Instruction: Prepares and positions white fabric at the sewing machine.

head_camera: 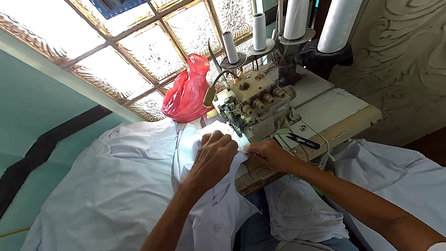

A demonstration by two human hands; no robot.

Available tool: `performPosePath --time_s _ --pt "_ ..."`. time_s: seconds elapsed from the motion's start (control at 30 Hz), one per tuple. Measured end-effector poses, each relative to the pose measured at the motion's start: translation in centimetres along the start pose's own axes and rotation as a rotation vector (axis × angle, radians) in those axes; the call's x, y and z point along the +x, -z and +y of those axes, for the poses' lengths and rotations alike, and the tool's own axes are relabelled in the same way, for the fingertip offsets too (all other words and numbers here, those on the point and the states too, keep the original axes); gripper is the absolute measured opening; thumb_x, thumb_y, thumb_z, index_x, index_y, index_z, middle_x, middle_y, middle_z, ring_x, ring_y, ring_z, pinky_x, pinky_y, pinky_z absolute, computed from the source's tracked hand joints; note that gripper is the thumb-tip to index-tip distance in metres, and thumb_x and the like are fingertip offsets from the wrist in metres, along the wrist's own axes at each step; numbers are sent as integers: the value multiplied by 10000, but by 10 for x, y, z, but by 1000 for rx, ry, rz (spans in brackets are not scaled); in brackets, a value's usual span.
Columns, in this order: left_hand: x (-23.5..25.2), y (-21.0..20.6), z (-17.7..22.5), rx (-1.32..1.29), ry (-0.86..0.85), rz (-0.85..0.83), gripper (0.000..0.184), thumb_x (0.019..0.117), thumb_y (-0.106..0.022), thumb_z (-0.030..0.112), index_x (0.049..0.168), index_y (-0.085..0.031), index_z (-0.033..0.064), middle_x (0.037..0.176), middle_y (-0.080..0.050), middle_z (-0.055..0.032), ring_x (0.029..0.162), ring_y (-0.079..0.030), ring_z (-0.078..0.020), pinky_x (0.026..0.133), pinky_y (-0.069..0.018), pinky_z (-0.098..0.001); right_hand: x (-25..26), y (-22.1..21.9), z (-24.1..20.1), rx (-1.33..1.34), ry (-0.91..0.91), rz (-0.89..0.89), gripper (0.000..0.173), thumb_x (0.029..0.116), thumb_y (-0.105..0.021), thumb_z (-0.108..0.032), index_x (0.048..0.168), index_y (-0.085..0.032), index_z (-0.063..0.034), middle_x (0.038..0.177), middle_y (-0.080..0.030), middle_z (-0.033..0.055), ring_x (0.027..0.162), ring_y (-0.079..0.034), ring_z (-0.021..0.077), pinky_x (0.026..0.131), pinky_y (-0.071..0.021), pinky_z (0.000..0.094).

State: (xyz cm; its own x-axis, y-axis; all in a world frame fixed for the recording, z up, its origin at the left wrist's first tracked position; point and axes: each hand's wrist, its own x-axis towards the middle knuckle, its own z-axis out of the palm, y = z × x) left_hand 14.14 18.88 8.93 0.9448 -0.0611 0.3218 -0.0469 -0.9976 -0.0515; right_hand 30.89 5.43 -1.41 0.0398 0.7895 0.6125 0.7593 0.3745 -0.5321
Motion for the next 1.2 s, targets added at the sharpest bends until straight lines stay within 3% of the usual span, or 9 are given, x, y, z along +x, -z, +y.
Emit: performPosePath --time_s 0.23,0.33,0.5,0.77,0.87,0.97,1.03,1.1,1.2 --pt "-3 -38 16 -35 135 121 284 935 -672 277 765 -700 51 747 -634 -101 858 -636 -337 849 -446 -524 -3 -4 1 19 0 26 227 1014 -562 -102 1012 -740 38 897 -747 164 765 -725 260 681 -569 391" --pt "-7 -51 25 -20 220 159 184 914 -691 225 839 -745 65 841 -667 -112 947 -643 -356 891 -447 -548 -4 -9 2 32 -7 93 174 976 -591 -54 982 -735 42 868 -745 164 758 -729 255 679 -577 384" --pt "-5 -61 36 52 347 168 177 934 -615 32 933 -789 68 1034 -765 -88 1085 -678 -366 983 -416 -635 0 -26 3 -382 68 307 122 929 -643 -43 934 -765 -52 898 -780 86 931 -760 240 954 -548 429" --pt "19 -67 11 -28 587 13 200 987 -581 47 1020 -779 39 1160 -738 -132 1143 -632 -422 977 -368 -696 4 -41 -6 -746 37 303 144 910 -652 -27 936 -764 -113 987 -787 35 1067 -720 242 1026 -462 496" --pt "27 -66 0 2 670 -65 231 1027 -540 93 1068 -763 49 1185 -720 -142 1152 -607 -429 961 -367 -671 -17 -31 -18 -677 25 263 140 912 -641 -36 909 -757 -115 866 -778 33 1057 -731 256 1054 -456 530" --pt "26 -66 -1 43 723 -82 216 1019 -553 99 1056 -758 41 1130 -714 -168 1124 -605 -441 950 -387 -662 -48 -4 -10 -670 -152 222 151 888 -647 22 960 -769 -29 917 -777 132 1047 -727 388 1012 -464 657" --pt "19 -61 4 61 759 -109 191 1006 -571 87 1034 -749 23 1103 -706 -183 1134 -595 -446 971 -380 -664 -63 24 0 -656 -461 92 240 902 -630 70 1122 -728 69 1116 -737 256 1197 -634 509 1084 -387 707" --pt "5 -55 11 66 765 -119 182 999 -581 75 1029 -750 14 1098 -709 -183 1117 -602 -439 963 -389 -645 -68 45 8 -633 -795 -135 362 974 -566 30 1318 -585 142 1308 -615 354 1296 -532 554 1129 -340 674" --pt "-17 -49 27 53 759 -74 238 996 -543 24 1084 -765 23 1154 -722 -164 1080 -629 -417 942 -412 -610 -68 43 11 -710 -915 -288 364 1031 -475 15 1351 -515 183 1325 -579 377 1226 -589 523 1052 -436 591"
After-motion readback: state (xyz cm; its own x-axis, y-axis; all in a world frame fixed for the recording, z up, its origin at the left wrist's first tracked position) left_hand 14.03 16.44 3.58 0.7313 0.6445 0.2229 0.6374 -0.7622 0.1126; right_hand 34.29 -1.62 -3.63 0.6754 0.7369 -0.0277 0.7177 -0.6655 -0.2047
